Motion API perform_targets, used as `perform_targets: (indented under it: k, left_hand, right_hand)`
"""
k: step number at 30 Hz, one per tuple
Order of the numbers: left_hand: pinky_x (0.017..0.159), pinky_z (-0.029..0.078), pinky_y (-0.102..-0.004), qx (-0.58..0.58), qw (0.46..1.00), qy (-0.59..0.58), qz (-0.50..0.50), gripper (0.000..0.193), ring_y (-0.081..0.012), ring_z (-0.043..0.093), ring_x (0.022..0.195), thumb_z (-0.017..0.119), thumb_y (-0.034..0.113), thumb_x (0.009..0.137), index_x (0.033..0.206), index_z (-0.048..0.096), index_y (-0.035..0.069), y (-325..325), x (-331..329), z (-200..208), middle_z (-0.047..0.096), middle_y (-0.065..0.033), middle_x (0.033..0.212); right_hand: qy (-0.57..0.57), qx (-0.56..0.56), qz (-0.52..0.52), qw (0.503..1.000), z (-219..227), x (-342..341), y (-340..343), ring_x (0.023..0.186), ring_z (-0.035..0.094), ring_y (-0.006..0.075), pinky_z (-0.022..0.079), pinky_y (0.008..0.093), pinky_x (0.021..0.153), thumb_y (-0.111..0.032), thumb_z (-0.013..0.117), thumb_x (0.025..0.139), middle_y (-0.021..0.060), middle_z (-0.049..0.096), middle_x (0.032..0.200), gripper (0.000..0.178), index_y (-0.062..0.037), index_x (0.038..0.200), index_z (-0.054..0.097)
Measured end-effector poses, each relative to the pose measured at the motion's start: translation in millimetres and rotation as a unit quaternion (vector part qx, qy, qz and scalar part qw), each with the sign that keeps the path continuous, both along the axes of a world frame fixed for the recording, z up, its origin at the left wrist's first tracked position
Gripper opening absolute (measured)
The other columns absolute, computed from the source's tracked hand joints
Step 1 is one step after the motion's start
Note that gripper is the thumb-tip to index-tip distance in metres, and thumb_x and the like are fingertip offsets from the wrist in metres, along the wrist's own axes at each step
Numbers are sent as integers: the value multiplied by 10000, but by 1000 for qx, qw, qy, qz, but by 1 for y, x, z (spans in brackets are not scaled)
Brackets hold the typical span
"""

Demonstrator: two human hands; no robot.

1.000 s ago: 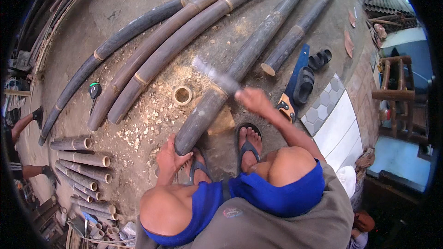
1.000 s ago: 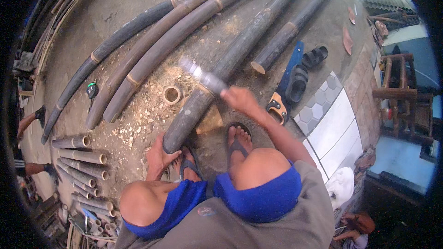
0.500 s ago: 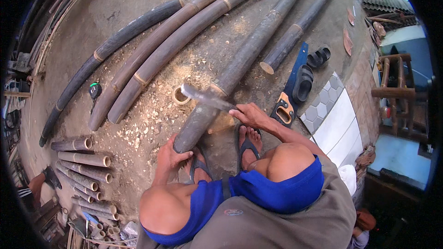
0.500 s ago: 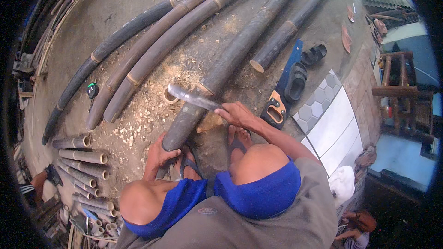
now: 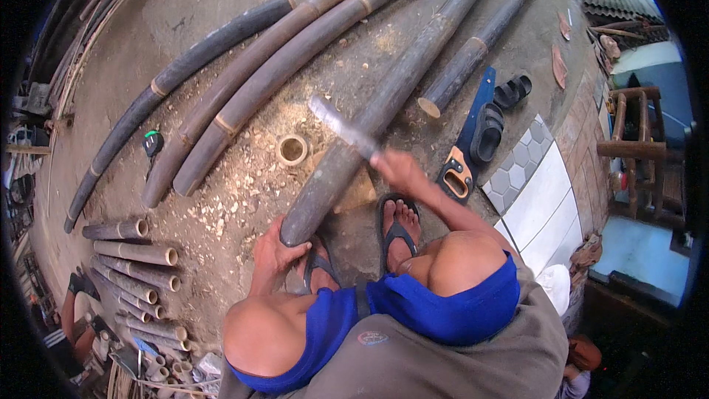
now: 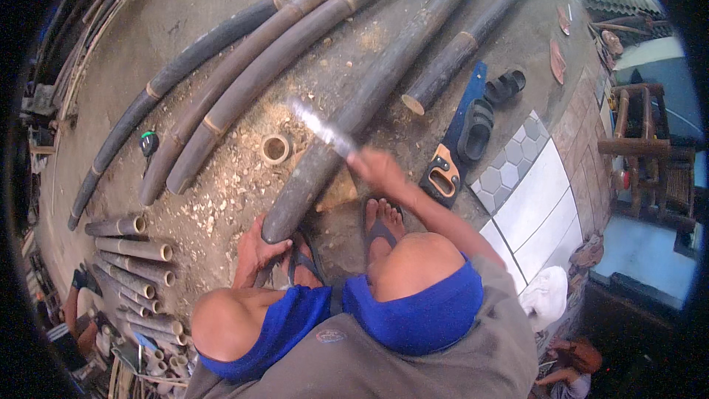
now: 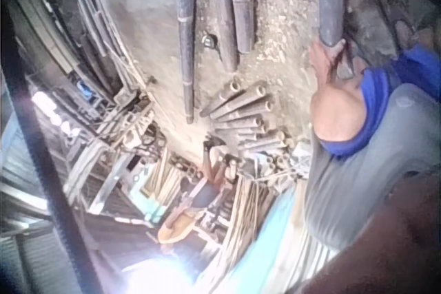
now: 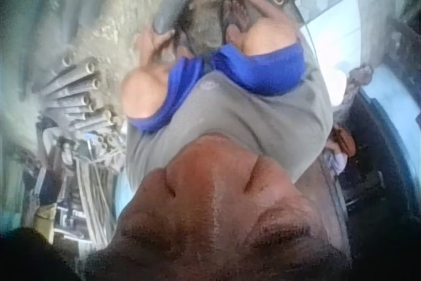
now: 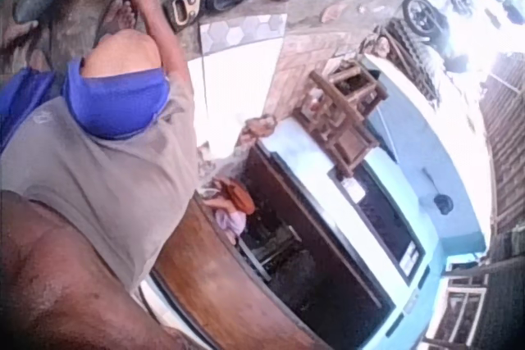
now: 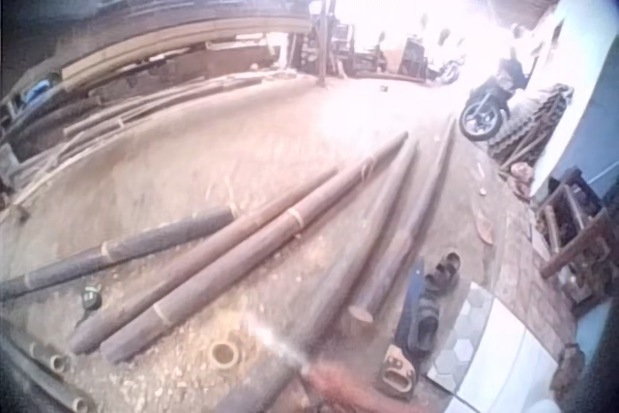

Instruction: The person uses a knife to shave the surface of bamboo poles, removing the outer layer. The person repeatedly picks up poles, shaves them, and places them back on the floor.

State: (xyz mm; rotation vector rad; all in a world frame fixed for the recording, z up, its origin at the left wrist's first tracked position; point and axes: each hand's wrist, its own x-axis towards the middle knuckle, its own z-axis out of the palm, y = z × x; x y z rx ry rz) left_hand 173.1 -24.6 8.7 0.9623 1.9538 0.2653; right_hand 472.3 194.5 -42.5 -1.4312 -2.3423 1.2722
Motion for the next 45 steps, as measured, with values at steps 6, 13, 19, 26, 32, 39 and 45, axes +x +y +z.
perform_targets:
  k: [6, 13, 19, 26, 32, 39, 45]
  left_hand:
    - [970, 550, -456, 33, 999, 18, 7, 996, -359, 735, 1117, 923, 493, 641, 1472, 581, 62, -2, -3, -3, 754, -221, 1170]
    - [1001, 539, -465, -11, 1000, -27, 2, 1075, -378, 716, 1171, 949, 536, 570, 1469, 587, 71, -11, -18, -32, 748, -219, 1222]
    - [992, 542, -474, 7, 999, -45, 3, 1029, -386, 716, 1164, 935, 541, 593, 1454, 602, 84, -14, -16, -23, 748, -223, 1220]
    - [962, 554, -475, 33, 996, 77, -1, 1002, -397, 729, 1106, 914, 554, 630, 1469, 605, 102, -19, 2, -15, 754, -233, 1175]
    - [966, 560, -459, 13, 1000, -16, 6, 1052, -379, 740, 1102, 935, 561, 587, 1474, 602, 103, -11, -9, -21, 764, -224, 1166]
    - [995, 549, -448, 2, 994, -92, 59, 1089, -376, 725, 1157, 949, 545, 571, 1496, 583, 100, 10, -1, 4, 766, -206, 1191]
    - [985, 556, -493, -2, 999, -19, -39, 1052, -408, 717, 1153, 869, 651, 667, 1504, 566, 93, -16, -29, -29, 744, -249, 1223]
  right_hand:
    - [30, -137, -220, 965, 19, -6, 54, 839, 700, 457, 537, 538, 782, -518, 557, 1061, 305, 677, 843, 548, 3, 947, 687]
    - [46, 62, 7, 997, -13, -5, 24, 918, 703, 476, 542, 536, 780, -520, 536, 1068, 278, 714, 927, 548, -9, 939, 687]
    - [15, 16, -26, 999, -16, 1, 14, 840, 704, 469, 525, 529, 739, -487, 548, 1065, 324, 652, 818, 567, 32, 855, 639]
    - [26, 3, 102, 994, -20, -2, 1, 830, 701, 455, 536, 510, 741, -534, 559, 1055, 281, 695, 881, 558, -9, 930, 698]
    - [2, 16, -39, 999, -17, 5, 8, 854, 681, 495, 519, 546, 760, -529, 538, 1061, 320, 677, 880, 599, 36, 916, 677]
    - [-21, 59, -65, 996, -24, 23, 35, 852, 687, 479, 522, 539, 751, -514, 543, 1068, 295, 678, 851, 572, 25, 911, 660]
    - [25, -23, 125, 992, -12, -10, -4, 833, 694, 445, 529, 515, 724, -418, 530, 1084, 254, 707, 876, 455, -17, 933, 683]
